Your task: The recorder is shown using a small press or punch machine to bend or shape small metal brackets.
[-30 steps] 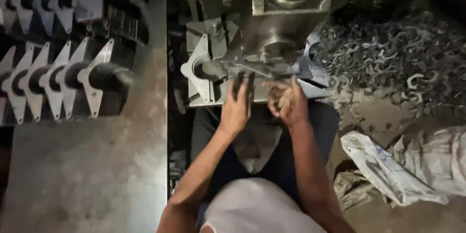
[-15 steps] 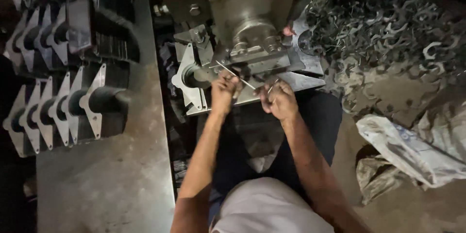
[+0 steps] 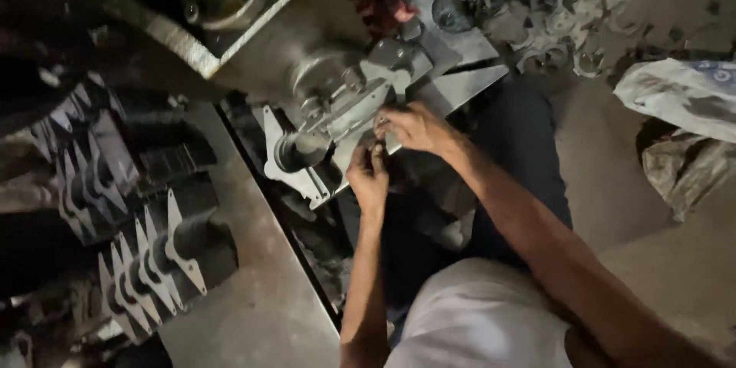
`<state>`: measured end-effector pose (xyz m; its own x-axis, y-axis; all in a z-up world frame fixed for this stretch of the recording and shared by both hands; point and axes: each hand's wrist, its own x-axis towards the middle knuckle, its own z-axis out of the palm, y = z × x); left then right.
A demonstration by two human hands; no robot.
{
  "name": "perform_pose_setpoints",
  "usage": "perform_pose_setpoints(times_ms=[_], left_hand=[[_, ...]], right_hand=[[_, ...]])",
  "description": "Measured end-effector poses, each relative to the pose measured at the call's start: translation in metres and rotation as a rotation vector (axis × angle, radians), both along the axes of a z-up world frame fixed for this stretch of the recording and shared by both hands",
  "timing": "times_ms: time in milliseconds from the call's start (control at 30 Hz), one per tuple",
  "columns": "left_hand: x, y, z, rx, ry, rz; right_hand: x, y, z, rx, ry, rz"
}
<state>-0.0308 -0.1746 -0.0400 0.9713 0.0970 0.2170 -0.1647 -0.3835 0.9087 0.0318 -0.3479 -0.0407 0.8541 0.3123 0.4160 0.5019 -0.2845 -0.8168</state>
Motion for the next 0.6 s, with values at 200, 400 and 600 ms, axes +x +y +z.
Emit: perform_pose_setpoints(times_ms=[200, 400, 600], left_hand=[[0.003, -0.008, 0.008, -0.123, 0.121, 0.035], [-0.009, -0.005, 0.004, -0.068, -0.022, 0.047], [-0.025, -0.007, 0.014, 0.276, -0.161, 0.035]], right_hand=[[0.000, -0.003, 0.027, 0.078, 0.001, 0.065], [-0.003, 0.002, 0.016, 0.128, 0.154, 0.126], [-0.008, -0.007, 0.066, 0.031, 0.027, -0.126]])
